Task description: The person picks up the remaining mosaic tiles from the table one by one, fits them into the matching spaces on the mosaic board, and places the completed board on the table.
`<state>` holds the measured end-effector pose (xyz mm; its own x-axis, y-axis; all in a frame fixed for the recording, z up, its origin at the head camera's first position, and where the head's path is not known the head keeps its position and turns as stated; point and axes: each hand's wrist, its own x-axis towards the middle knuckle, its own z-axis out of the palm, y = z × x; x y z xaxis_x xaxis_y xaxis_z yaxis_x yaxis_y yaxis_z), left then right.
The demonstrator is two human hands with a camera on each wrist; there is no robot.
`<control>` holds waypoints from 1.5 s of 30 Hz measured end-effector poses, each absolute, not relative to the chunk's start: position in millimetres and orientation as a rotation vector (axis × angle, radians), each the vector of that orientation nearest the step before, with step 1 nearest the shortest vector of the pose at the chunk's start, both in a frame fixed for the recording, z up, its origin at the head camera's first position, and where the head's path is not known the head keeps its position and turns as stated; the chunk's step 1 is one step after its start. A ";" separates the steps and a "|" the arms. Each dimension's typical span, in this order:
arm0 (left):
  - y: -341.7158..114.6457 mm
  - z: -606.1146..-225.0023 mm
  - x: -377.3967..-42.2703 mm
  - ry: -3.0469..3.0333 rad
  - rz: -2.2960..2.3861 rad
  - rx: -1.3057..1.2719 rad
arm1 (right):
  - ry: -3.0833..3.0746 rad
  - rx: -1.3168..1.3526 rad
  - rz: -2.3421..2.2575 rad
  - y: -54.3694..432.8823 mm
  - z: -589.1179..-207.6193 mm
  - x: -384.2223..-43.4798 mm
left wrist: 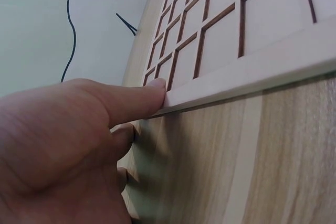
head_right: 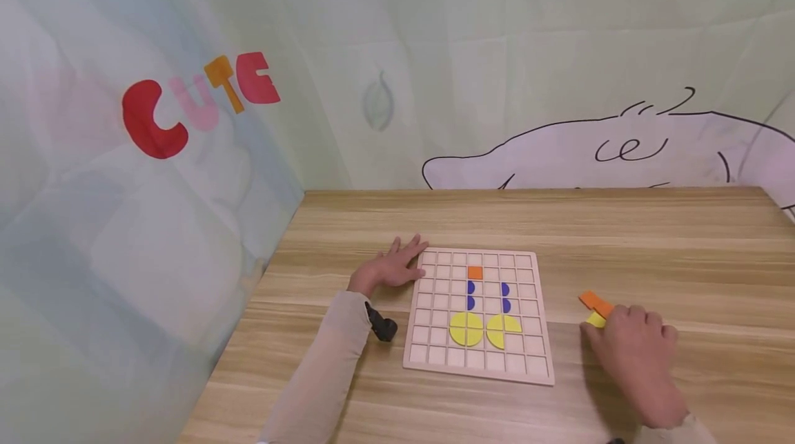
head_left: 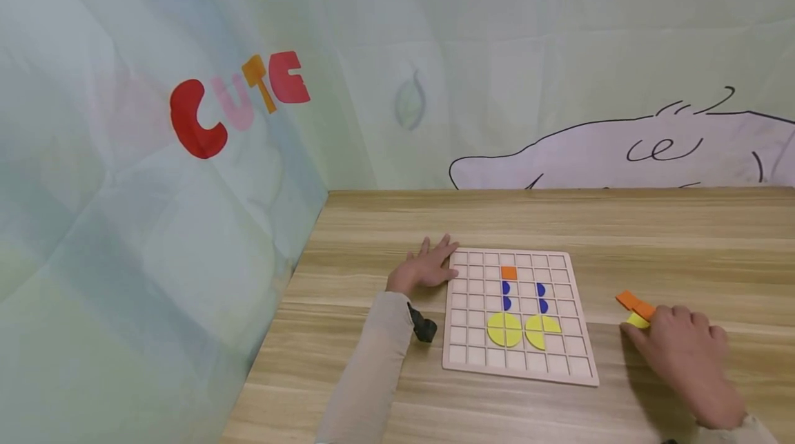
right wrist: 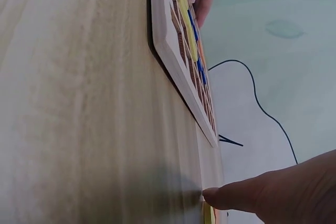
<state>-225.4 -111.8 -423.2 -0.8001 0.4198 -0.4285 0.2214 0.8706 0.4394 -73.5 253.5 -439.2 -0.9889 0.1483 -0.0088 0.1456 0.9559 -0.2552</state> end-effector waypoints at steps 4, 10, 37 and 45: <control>-111.8 -424.1 -225.6 2.512 0.507 0.465 | -3.071 -0.244 0.394 252.0 -440.2 -74.8; -111.8 -424.2 -225.4 2.516 0.505 0.467 | -3.065 -0.274 0.383 251.4 -441.7 -74.9; -111.8 -424.2 -224.3 2.524 0.524 0.477 | -2.998 -0.162 0.437 242.6 -443.2 -72.5; -112.2 -423.5 -223.9 2.526 0.518 0.483 | -2.963 -0.085 0.460 232.0 -441.8 -72.0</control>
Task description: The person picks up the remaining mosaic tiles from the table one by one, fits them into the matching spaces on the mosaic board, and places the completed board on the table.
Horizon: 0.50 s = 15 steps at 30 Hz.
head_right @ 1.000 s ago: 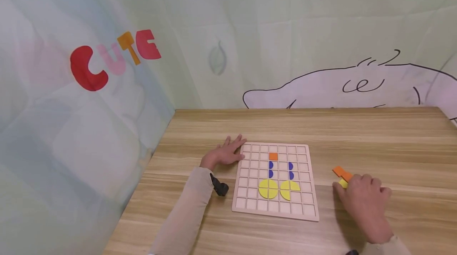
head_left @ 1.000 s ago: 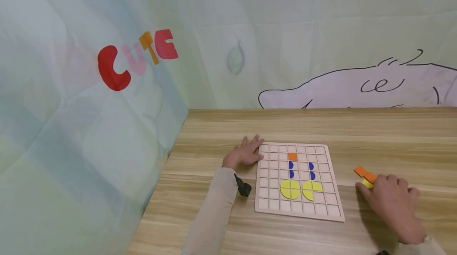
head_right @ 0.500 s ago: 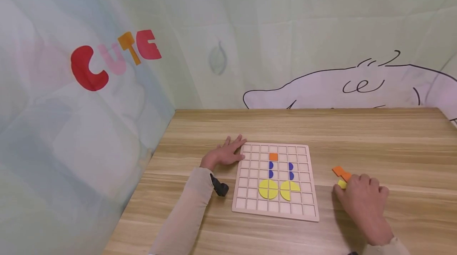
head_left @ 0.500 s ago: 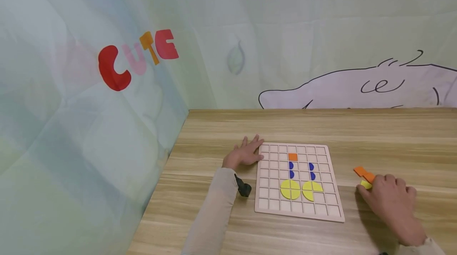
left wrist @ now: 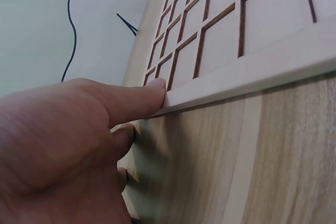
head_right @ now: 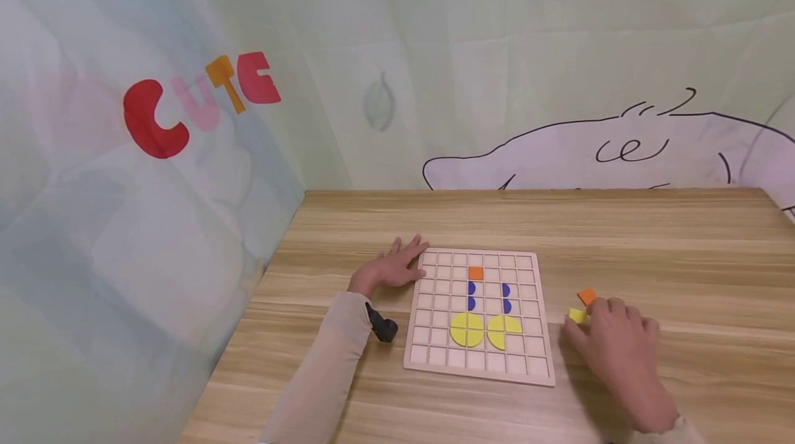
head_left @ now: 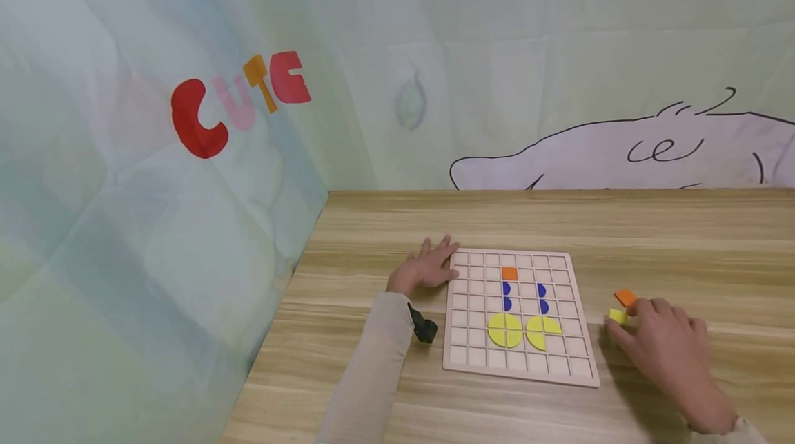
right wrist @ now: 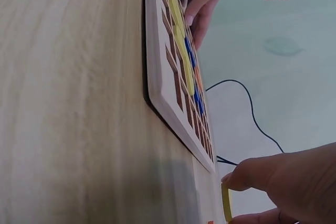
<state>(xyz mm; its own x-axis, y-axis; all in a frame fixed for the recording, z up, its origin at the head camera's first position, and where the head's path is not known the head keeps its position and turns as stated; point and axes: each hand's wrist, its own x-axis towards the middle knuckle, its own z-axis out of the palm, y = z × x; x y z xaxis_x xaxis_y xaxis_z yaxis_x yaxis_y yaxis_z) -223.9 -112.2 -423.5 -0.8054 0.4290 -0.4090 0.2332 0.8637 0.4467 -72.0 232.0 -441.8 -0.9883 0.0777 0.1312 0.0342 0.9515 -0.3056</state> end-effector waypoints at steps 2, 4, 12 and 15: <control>-112.2 -423.3 -223.9 2.525 0.522 0.484 | -2.948 -0.066 0.476 228.6 -442.0 -71.9; -112.2 -423.2 -224.0 2.524 0.525 0.485 | -2.921 -0.041 0.482 224.2 -442.7 -71.7; -112.4 -422.9 -223.9 2.521 0.522 0.492 | -2.889 0.084 0.501 206.1 -443.0 -71.9; -112.5 -422.8 -223.6 2.521 0.517 0.497 | -2.905 0.114 0.518 200.3 -443.1 -71.2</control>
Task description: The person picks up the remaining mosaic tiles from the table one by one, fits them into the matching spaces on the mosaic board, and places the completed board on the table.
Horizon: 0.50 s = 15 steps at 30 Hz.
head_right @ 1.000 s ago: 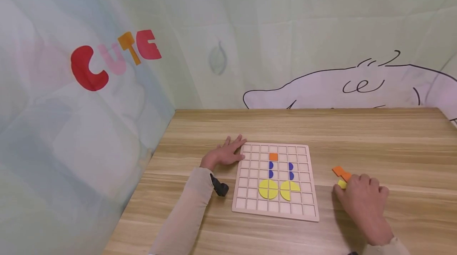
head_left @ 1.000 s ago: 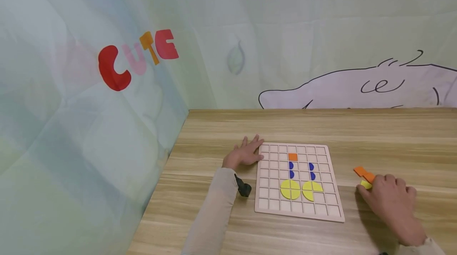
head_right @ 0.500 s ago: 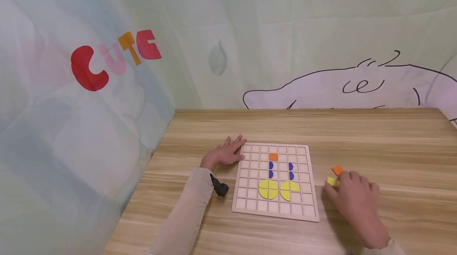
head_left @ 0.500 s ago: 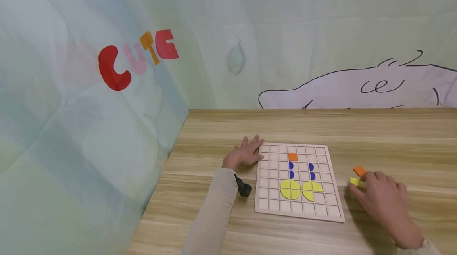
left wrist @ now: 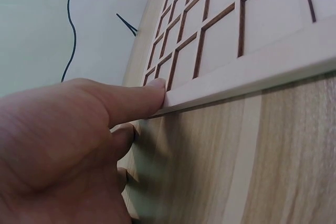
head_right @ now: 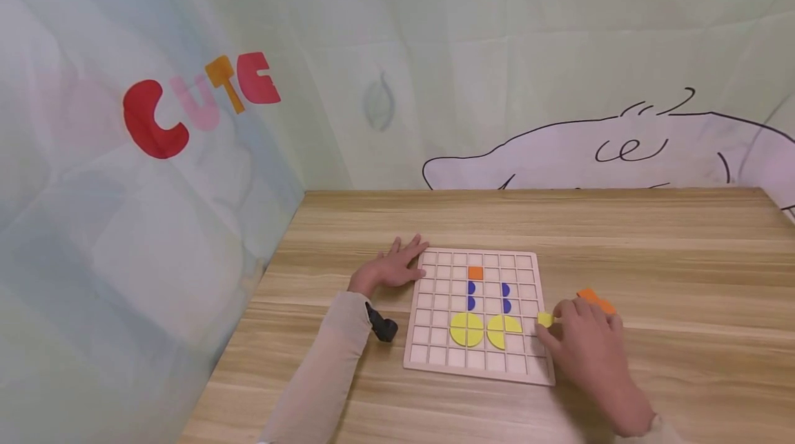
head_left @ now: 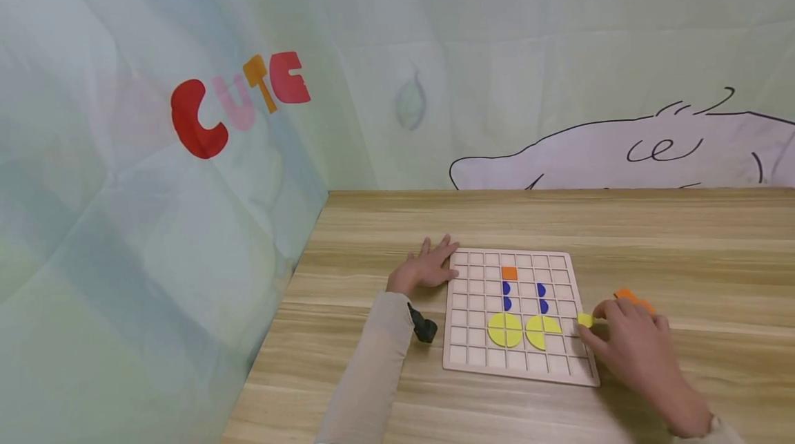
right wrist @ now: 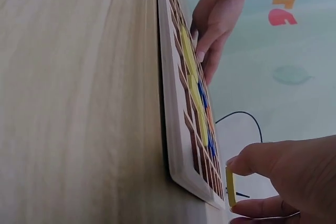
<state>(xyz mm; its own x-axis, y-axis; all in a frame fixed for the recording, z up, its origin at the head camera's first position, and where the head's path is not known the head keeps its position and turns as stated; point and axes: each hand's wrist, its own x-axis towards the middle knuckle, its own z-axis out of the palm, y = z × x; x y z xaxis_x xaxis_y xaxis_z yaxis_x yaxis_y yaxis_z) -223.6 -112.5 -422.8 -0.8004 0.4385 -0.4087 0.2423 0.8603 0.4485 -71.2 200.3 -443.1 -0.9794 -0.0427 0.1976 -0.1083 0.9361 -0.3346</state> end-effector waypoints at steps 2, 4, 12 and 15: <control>-112.5 -422.6 -223.4 2.521 0.517 0.498 | -2.930 0.130 0.524 197.5 -443.3 -70.7; -112.6 -422.4 -223.0 2.519 0.521 0.497 | -2.949 0.142 0.534 194.7 -443.4 -70.0; -112.4 -422.3 -222.9 2.517 0.523 0.490 | -2.996 0.162 0.542 181.1 -444.2 -67.0; -112.5 -422.5 -222.7 2.517 0.521 0.491 | -3.002 0.163 0.535 176.5 -444.0 -66.4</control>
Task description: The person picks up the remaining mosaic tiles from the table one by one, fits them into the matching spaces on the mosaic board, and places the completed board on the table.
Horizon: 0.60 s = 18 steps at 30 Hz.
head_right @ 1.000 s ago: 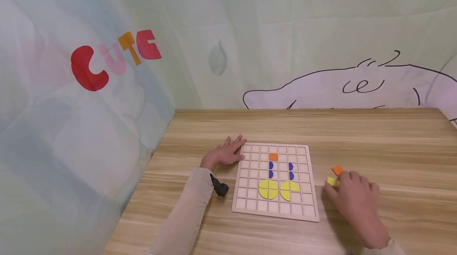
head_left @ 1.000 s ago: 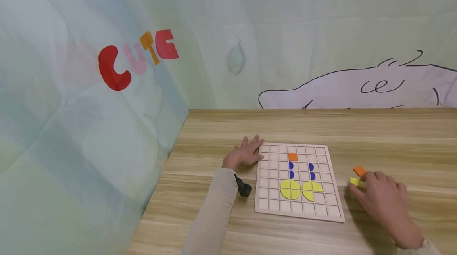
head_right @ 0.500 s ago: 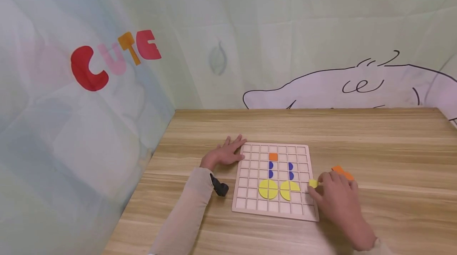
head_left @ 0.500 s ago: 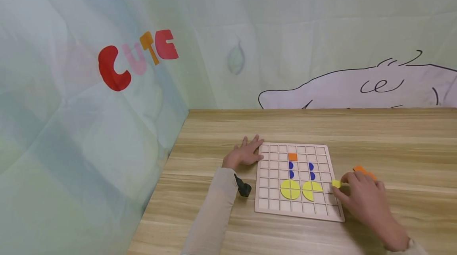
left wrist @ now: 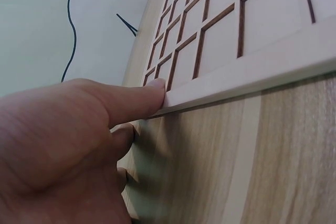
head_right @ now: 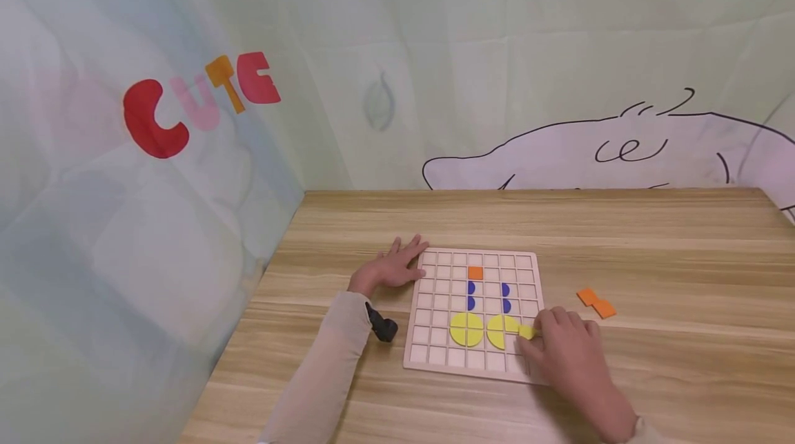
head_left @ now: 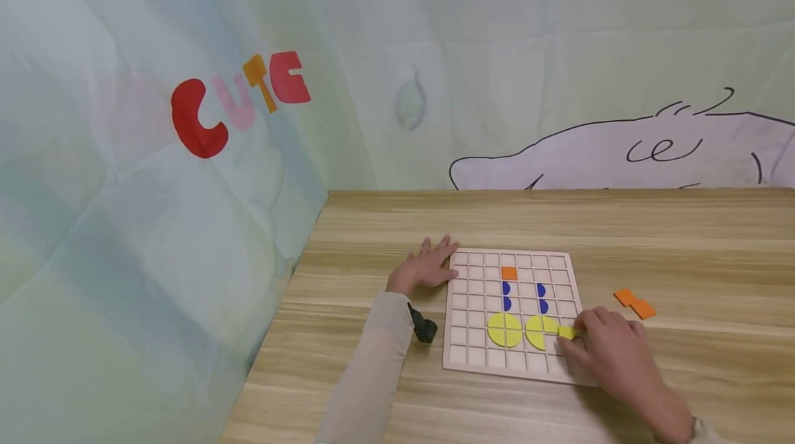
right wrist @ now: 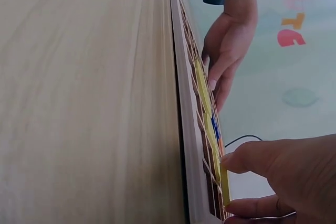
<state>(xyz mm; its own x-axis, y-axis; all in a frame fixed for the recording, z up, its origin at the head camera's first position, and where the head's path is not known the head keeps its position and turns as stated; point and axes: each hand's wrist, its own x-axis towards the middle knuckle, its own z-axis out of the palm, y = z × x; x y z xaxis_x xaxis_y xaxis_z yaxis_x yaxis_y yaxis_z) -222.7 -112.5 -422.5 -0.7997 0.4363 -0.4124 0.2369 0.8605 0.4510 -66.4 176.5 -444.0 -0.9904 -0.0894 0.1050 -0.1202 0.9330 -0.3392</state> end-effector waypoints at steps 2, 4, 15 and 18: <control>-112.5 -422.8 -222.8 2.518 0.521 0.489 | -3.001 0.168 0.535 174.2 -444.5 -66.0; -112.6 -422.8 -222.8 2.519 0.518 0.489 | -2.995 0.180 0.535 172.8 -445.3 -65.3; -112.3 -424.3 -223.7 2.525 0.527 0.487 | -2.944 0.220 0.501 166.7 -448.3 -60.6; -112.3 -424.3 -223.9 2.527 0.527 0.485 | -2.947 0.224 0.483 164.4 -448.4 -60.0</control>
<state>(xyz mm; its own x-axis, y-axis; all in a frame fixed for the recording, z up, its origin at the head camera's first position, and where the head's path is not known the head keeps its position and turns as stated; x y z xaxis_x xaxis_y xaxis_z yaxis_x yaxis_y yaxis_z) -223.9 -112.3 -424.3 -0.8062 0.4313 -0.4050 0.2336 0.8610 0.4519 -60.0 164.4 -448.4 -0.9781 -0.1228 0.1683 -0.1701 0.9371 -0.3049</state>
